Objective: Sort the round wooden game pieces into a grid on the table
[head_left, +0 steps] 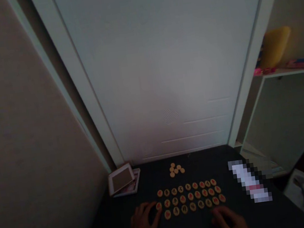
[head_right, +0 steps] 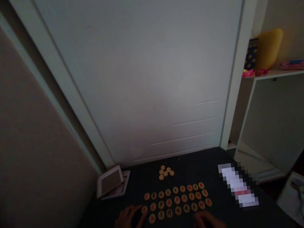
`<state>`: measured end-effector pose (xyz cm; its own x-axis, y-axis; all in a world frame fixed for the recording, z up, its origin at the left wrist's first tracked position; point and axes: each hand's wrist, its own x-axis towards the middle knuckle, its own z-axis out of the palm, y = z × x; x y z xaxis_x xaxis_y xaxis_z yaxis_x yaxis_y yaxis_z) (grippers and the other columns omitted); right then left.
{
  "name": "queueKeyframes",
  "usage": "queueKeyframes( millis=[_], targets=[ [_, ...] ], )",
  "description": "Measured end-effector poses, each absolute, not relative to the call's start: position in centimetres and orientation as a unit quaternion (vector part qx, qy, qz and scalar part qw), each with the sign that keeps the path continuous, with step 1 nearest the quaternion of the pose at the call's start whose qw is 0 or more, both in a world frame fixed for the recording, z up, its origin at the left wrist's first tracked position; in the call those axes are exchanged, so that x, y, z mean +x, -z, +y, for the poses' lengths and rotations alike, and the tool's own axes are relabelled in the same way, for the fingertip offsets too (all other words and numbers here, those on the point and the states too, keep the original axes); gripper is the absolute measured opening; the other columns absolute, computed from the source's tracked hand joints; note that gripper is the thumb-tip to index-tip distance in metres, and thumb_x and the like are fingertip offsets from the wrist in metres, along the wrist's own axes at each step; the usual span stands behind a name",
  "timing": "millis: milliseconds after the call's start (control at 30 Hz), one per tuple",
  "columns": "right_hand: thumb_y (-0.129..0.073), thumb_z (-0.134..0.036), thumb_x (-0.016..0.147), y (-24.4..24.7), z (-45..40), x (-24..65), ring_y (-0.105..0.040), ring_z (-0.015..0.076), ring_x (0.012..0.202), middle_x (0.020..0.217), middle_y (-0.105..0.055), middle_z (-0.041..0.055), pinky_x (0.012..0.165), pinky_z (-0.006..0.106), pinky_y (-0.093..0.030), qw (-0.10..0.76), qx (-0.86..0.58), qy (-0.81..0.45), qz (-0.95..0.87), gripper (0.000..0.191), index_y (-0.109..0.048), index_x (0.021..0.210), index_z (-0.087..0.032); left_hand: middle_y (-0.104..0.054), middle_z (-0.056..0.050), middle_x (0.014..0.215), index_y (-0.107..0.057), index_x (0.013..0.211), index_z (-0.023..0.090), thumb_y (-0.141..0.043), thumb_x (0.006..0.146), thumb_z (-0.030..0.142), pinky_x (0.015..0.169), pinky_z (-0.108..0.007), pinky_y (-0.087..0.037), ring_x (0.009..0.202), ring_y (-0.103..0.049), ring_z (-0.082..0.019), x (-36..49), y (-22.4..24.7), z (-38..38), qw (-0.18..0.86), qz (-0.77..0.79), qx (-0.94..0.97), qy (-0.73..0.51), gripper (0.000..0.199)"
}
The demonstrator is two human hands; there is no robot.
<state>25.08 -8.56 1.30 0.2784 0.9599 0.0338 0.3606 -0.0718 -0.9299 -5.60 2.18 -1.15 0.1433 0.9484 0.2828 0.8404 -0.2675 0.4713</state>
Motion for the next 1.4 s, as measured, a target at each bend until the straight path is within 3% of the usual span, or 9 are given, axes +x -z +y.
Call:
queueKeyframes(
  millis=[100,400,667,900,1167,1400],
  targets=[
    [-0.052,-0.062,0.085,-3.4,-7.4,25.3,-0.068,0.0212,0.077,0.077,-0.073,0.0049,0.07,0.023,-0.051,0.469,-0.634,-0.294,-0.54,0.046,-0.073,0.081,-0.022,-0.066,-0.007,0.112,-0.07,0.109,0.029,-0.052,0.086,0.056,0.09,-0.042,-0.045,0.106,-0.058,-0.027,-5.6,1.2,2.2,0.096,0.598,0.75,-0.268,0.04],
    [-0.05,-0.044,0.092,-8.2,1.9,25.2,-0.066,0.0181,0.076,0.083,-0.073,0.003,0.069,0.026,-0.049,0.425,-0.566,-0.225,-0.669,0.031,-0.071,0.092,-0.021,-0.066,-0.005,0.111,-0.07,0.107,0.031,-0.054,0.086,0.053,0.091,-0.041,-0.045,0.105,-0.059,-0.026,-5.5,0.7,1.9,0.1,0.599,0.746,-0.273,0.035],
    [-0.062,-0.03,0.083,-5.8,9.0,24.9,-0.065,0.0207,0.095,0.1,-0.07,0.0066,0.086,0.029,-0.046,0.31,-0.589,-0.152,-0.73,0.023,-0.067,0.103,-0.02,-0.066,-0.005,0.109,-0.071,0.105,0.031,-0.05,0.088,0.053,0.088,-0.041,-0.045,0.104,-0.059,-0.025,-5.6,1.0,2.0,0.093,0.593,0.75,-0.278,0.035],
    [-0.063,-0.027,0.08,-3.4,11.6,23.8,-0.061,0.0215,0.102,0.106,-0.067,0.0085,0.086,0.027,-0.041,0.235,-0.641,-0.124,-0.72,0.027,-0.062,0.106,-0.019,-0.066,-0.005,0.11,-0.071,0.104,0.03,-0.05,0.088,0.054,0.089,-0.041,-0.044,0.105,-0.058,-0.026,-5.4,0.9,2.0,0.097,0.598,0.746,-0.278,0.036],
    [-0.057,-0.019,0.082,-2.1,11.6,22.9,-0.062,0.0186,0.089,0.093,-0.069,0.007,0.075,0.024,-0.039,0.241,-0.669,-0.124,-0.692,0.013,-0.061,0.093,-0.018,-0.066,-0.005,0.108,-0.072,0.104,0.03,-0.049,0.089,0.053,0.089,-0.041,-0.044,0.103,-0.059,-0.025,-5.5,0.5,1.7,0.104,0.592,0.748,-0.281,0.035],
    [-0.058,-0.016,0.079,-2.7,11.2,23.0,-0.064,0.0178,0.084,0.09,-0.07,0.0059,0.073,0.024,-0.041,0.276,-0.669,-0.139,-0.676,0.014,-0.063,0.092,-0.018,-0.066,-0.004,0.108,-0.072,0.104,0.032,-0.054,0.086,0.052,0.088,-0.04,-0.045,0.104,-0.059,-0.025,-5.3,0.7,1.8,0.089,0.602,0.739,-0.29,0.032]
  ],
)
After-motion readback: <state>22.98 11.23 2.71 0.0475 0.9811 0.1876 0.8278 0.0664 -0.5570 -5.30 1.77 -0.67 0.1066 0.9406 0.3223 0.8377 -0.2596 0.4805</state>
